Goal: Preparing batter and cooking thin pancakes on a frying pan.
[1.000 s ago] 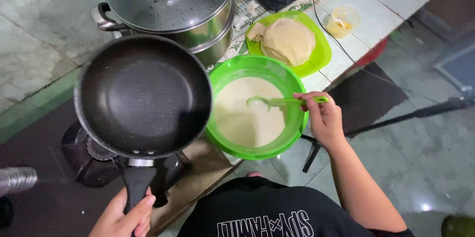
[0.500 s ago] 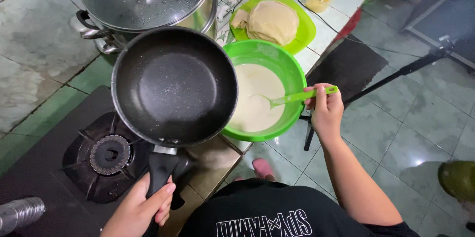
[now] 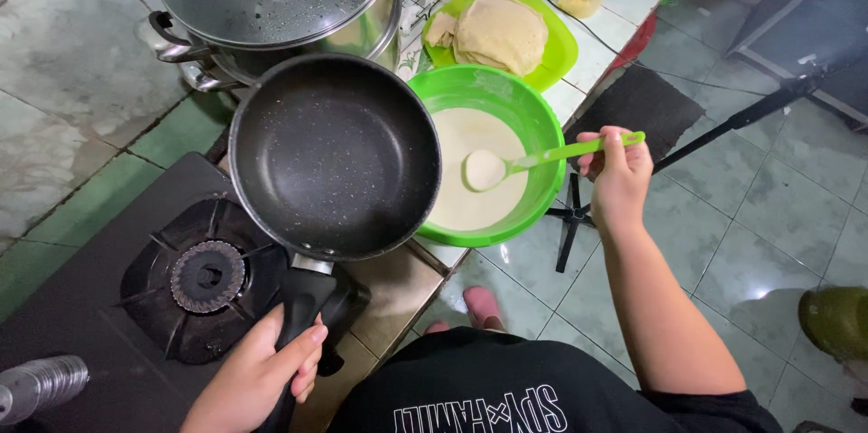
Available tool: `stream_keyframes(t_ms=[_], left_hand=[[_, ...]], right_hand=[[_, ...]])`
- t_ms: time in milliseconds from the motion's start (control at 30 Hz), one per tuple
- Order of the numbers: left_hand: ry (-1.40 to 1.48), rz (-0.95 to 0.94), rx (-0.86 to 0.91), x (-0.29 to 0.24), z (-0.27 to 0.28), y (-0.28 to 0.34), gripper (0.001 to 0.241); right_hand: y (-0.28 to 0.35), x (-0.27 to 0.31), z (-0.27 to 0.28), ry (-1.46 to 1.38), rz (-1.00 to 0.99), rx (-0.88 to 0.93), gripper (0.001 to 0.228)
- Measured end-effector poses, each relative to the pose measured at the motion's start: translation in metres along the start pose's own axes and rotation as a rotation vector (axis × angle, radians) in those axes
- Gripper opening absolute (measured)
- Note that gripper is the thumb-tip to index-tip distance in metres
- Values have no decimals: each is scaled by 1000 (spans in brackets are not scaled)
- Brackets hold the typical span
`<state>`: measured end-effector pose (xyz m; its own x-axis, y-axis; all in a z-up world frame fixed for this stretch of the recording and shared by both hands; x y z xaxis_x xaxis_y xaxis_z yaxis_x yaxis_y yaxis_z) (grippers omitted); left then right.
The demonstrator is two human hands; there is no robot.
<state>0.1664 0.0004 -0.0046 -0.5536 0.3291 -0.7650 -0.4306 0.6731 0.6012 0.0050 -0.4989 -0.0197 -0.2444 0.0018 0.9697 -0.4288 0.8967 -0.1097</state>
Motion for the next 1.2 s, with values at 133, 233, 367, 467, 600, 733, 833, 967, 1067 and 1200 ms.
stream_keyframes(t_ms=[133,233,367,467,600,733,833,967,1067,1200], left_hand=[[-19,-14,12,-3,-4,0,14],[-33,16,-2,-9,-8,3,14],[4,19,33,-11,-12,1,14],[53,29,75,-11,-16,1,14],[128,49,94,-12,-21,-1,14],[88,64,96,-20,-29,-2,17],[41,54,85,-22,-29,-7,19],[22,-9,116,-21,-29,-20,22],[42,-16,162,-26,-41,-28,18],[172,118,189,-10,-48,-40,21]], right_hand=[[-17,10,5,11,66,-5,15],[-26,28,0,-13,76,-4,14],[-39,42,0,-39,83,2,13],[-45,41,1,-65,76,-12,14],[-55,34,8,-93,74,-27,14],[-60,57,8,-99,106,-37,14],[-67,83,5,-146,143,-8,13],[-71,121,-2,-130,179,8,14],[-69,146,-21,-154,194,48,15],[-58,159,-61,-50,114,68,15]])
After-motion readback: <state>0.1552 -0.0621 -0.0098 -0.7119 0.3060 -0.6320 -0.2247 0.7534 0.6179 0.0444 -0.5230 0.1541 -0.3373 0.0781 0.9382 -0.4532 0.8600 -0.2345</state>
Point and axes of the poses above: each hand's wrist, its own y-axis away from the middle knuckle, its own z-axis out of the back of the hand, x = y × z, the point moved 8 cm from there along -y, towards the middle knuckle, and after that the axes turned 4 degrees about y, right-handed, at the moved point
